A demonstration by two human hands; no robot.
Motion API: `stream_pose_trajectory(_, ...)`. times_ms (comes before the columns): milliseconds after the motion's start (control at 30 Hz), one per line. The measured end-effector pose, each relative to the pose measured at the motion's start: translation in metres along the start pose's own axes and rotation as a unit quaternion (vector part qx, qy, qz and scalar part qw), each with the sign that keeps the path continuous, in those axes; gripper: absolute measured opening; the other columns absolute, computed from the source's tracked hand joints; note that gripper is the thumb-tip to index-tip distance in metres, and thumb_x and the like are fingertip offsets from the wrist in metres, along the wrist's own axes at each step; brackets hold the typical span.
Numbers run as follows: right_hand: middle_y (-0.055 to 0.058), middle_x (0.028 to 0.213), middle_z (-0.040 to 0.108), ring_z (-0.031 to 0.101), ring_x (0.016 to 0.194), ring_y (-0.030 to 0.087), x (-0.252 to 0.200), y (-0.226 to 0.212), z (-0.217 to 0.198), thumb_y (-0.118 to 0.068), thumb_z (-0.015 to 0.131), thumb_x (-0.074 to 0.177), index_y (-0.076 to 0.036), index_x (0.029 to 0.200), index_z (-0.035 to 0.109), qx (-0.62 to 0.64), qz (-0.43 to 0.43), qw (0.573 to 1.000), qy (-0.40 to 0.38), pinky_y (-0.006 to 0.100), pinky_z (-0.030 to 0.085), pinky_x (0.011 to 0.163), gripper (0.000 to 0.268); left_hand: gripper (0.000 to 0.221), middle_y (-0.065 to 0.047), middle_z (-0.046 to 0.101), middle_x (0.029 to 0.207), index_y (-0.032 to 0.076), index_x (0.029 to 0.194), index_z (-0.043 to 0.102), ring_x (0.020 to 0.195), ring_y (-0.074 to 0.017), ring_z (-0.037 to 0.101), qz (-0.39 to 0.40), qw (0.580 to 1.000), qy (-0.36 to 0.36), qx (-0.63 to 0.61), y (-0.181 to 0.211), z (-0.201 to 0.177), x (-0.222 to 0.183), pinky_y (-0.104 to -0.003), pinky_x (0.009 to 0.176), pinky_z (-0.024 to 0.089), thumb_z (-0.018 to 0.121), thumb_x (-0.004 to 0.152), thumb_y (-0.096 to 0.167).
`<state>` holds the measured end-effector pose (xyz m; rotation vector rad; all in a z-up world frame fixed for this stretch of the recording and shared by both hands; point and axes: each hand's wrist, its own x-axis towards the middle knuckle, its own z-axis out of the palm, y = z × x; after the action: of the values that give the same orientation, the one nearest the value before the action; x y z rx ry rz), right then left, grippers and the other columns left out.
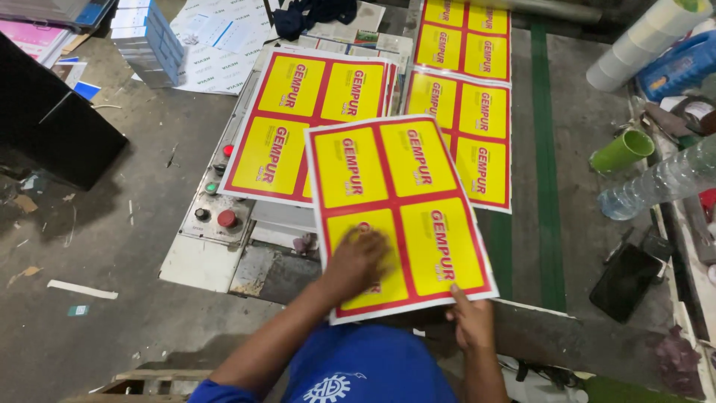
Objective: The person is sorting and aligning large printed label sheets as they come off a machine.
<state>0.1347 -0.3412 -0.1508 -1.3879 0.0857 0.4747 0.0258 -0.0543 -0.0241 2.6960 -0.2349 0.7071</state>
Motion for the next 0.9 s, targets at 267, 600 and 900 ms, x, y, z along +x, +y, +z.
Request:
stream_pose_trajectory(267,0.009,0.098,0.071,0.06,0.065,0.014,-0.011,0.014,-0.066,-0.013,0.067,0.095,-0.002,0.123,0.062,0.02,-0.031,0.995,0.094,0.03,0.044,0.048,0.031,0.052,-0.019,0.062,0.138,0.001,0.13,0.063,0.133,-0.0353,0.056,-0.146,0.979,0.075,0.121,-0.099,-0.008,-0.015,-0.053,0.111,0.04,0.071,0.093,0.036)
stream_pose_trajectory(600,0.006,0.09,0.069,0.058,0.062,0.012,-0.034,0.023,-0.109,-0.014,0.065,0.099,-0.001,0.122,0.061,0.001,-0.002,0.985,0.173,0.029,0.043,0.05,0.027,0.034,-0.015,0.07,0.129,0.004,0.122,0.068,0.123,-0.0307,0.065,-0.125,0.968,0.012,0.218,-0.109,-0.013,-0.041,-0.05,0.105,0.045,0.066,0.093,0.021)
stream_pose_trajectory(900,0.012,0.087,0.068,0.054,0.056,0.015,-0.025,0.041,-0.112,-0.011,0.067,0.099,0.005,0.118,0.063,-0.027,0.02,0.986,0.165,0.032,0.044,0.047,0.025,0.007,-0.011,0.071,0.08,0.004,0.09,0.071,0.077,-0.0313,0.07,-0.127,0.973,0.174,0.086,-0.075,-0.067,-0.008,-0.044,0.073,0.053,0.076,0.087,0.009)
